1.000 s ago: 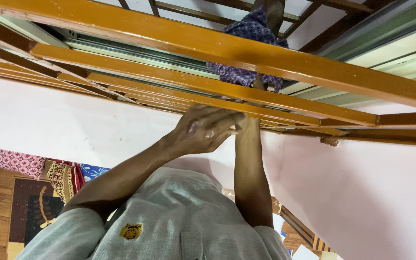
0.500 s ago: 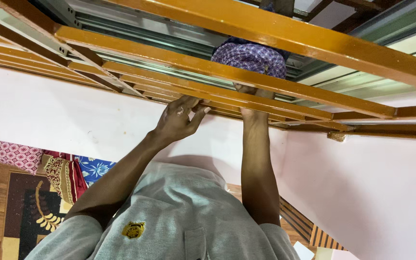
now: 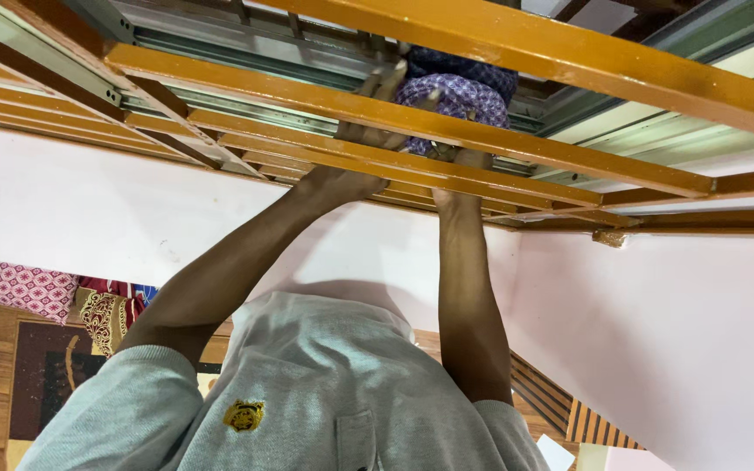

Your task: The person wipes the bars of a window grill with a cloth.

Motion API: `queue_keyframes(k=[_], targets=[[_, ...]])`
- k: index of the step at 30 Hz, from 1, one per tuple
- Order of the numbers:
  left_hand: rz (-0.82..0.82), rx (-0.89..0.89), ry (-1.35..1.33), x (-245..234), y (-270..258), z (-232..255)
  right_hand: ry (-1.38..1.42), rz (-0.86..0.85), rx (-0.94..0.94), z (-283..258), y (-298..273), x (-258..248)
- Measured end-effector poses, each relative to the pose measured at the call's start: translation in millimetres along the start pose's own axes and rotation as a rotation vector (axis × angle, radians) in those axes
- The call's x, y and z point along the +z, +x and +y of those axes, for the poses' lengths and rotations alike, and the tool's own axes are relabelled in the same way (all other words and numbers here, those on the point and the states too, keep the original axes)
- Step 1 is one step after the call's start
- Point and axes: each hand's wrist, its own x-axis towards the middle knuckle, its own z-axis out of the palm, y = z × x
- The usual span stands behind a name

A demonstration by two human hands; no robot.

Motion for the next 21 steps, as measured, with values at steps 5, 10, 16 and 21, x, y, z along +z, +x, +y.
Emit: queue_keyframes(k=[5,10,16,21], targets=[[-0.03,-0.061,-0.197,36.3,32.3,2.0,0.011,0.033,-0.014,8.6,4.2,-9.8],[0.046,-0.096,-0.167,44.9,37.6,-7.7,-0.28,-0.236,-0.302,29.8,32.1,-56.2],[0.084,-0.259,-0.077,12.7,21.0,-4.1,-1.207,-0.031,-0.511,10.4,11.6,-9.1],[0.292,-0.531,-1.021,40.8,-26.7,-31.2,-1.274,-0.042,-0.855,21.7,25.8,14.6]])
